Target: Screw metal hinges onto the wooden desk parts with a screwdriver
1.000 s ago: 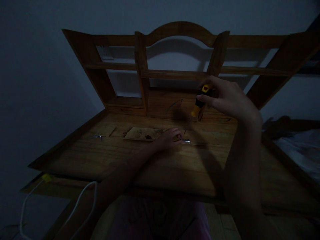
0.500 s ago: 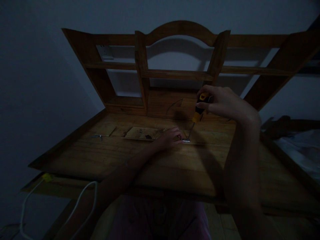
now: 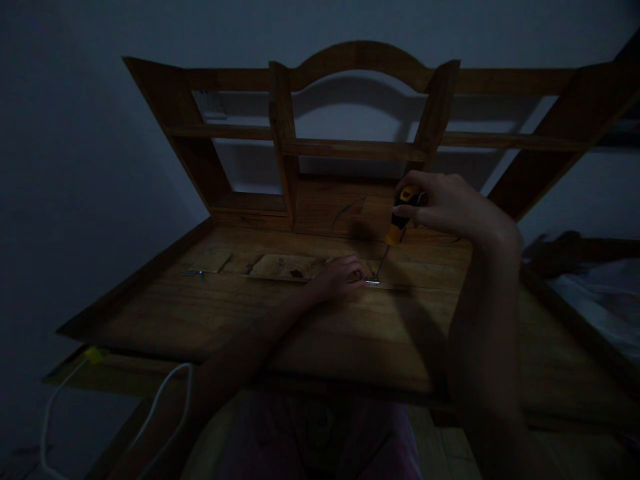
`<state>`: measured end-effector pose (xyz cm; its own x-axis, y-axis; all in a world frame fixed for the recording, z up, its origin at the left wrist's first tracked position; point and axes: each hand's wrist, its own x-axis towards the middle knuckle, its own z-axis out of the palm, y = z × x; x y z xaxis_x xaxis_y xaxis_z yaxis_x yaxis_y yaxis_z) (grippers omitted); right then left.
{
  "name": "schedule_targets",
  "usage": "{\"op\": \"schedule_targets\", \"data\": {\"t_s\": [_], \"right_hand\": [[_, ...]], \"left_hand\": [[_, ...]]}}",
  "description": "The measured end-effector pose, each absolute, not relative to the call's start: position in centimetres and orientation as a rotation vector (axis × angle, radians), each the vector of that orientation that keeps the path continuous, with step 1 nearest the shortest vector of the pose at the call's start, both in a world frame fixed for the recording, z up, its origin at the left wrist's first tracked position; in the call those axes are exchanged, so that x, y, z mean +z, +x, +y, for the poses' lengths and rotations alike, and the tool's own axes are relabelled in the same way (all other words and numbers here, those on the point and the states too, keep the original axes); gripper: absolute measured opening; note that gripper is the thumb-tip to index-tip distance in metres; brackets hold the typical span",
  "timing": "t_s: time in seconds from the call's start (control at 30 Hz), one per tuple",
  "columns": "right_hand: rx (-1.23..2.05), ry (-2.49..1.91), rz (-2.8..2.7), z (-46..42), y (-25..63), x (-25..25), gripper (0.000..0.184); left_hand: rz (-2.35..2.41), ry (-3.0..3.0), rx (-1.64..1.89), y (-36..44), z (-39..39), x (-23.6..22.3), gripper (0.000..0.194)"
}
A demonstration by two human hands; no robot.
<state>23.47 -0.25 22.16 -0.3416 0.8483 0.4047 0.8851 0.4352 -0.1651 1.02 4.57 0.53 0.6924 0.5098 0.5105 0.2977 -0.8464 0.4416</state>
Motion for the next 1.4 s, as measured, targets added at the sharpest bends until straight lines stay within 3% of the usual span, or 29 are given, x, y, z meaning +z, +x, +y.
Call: {"op": "schedule_targets", "data": {"t_s": [0.23,0.67,1.07,1.4], "right_hand": [[-0.116,-1.46,-2.258,-0.1,23.6,22.1,0.027],[-0.082,-1.485,-2.203,-0.2,24.4,22.3,0.033],[-0.117,-1.545,-2.165,-0.3,25.2,22.3,0.034],[-0.136,-1.514,-2.177,-0.3,25.7,22.3,0.037]], "left_hand": [[0.746,2.549,0.939,1.7,4.1,0.3,0.017],[0.958,2.516,1.034,2.9,3.2,-0.1,0.035],[0.92,2.433,0.959,2.8,3.3,0.2,0.02],[0.882,2.368,0.998,2.8,3.7,0.1,0.022]]}}
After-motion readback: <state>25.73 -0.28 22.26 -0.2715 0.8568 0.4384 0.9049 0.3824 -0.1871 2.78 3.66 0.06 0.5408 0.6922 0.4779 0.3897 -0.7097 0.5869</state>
